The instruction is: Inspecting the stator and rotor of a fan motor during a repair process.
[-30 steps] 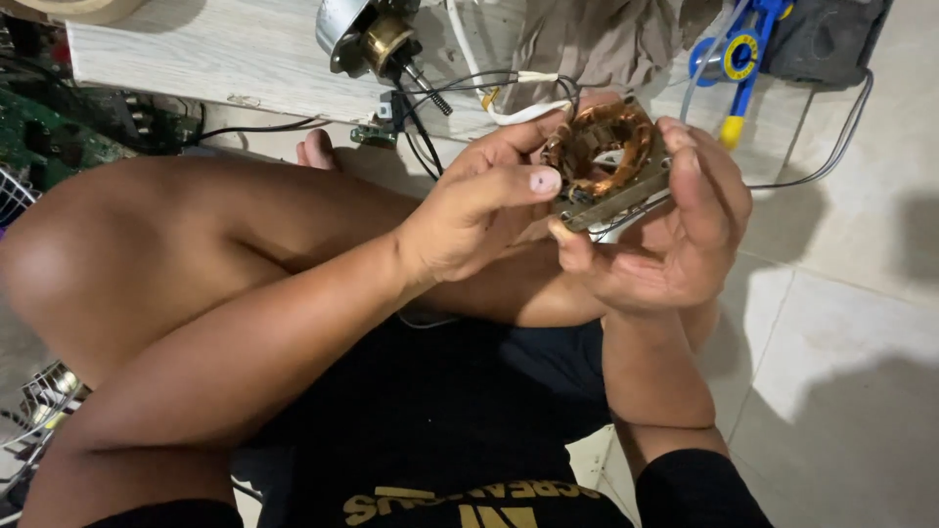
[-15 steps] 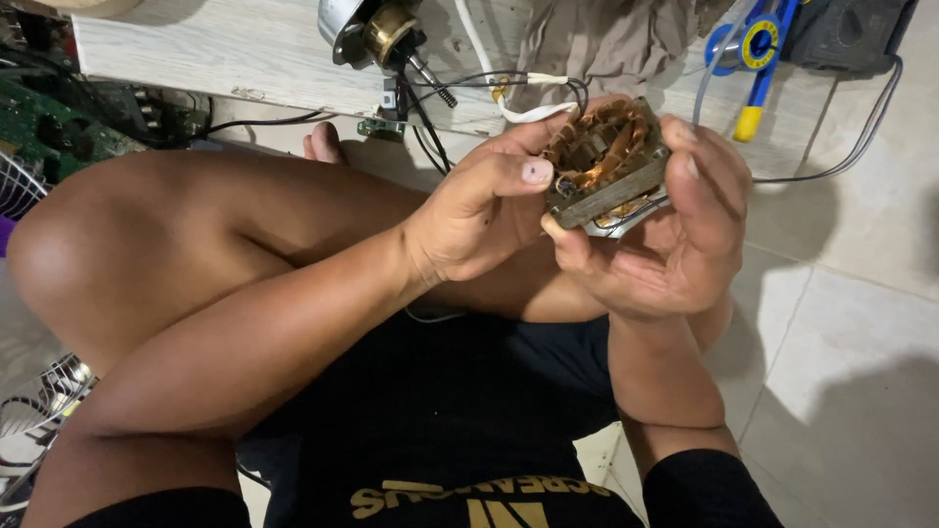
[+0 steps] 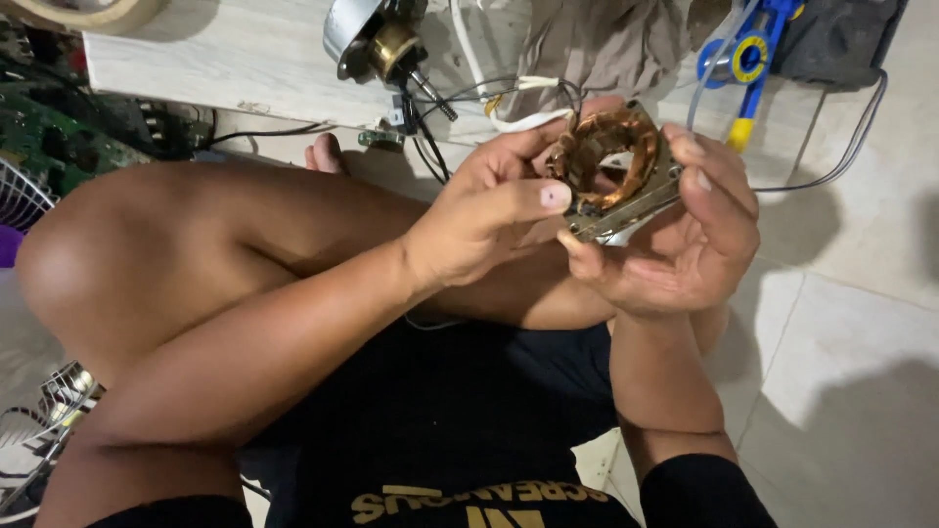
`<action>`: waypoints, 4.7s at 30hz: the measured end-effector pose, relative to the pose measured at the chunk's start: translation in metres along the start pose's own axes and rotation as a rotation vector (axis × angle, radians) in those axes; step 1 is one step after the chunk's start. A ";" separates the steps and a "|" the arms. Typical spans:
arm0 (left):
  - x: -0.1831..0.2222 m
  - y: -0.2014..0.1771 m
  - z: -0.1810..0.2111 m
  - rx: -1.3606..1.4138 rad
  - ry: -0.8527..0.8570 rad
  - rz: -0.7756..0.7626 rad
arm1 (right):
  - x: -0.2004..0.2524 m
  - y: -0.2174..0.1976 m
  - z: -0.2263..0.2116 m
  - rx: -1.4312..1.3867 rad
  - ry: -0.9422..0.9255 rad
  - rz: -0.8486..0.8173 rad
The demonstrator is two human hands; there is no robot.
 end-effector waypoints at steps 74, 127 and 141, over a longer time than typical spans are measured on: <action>0.019 -0.001 0.035 -0.997 0.402 0.339 | 0.042 0.018 0.069 -0.712 0.600 0.111; 0.013 -0.019 0.026 -0.492 0.408 0.351 | 0.051 0.022 0.083 -1.034 0.762 0.116; 0.009 -0.021 0.023 -0.471 0.337 0.327 | 0.041 0.012 0.071 -0.831 0.721 0.121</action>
Point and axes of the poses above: each hand's wrist, its own x-axis away from the middle knuckle, its own y-axis out of the palm, z = x × y, the point moved 8 cm from there along -x, towards the middle knuckle, and after that the axes turned 2 degrees about -z, right-handed, at the moved point
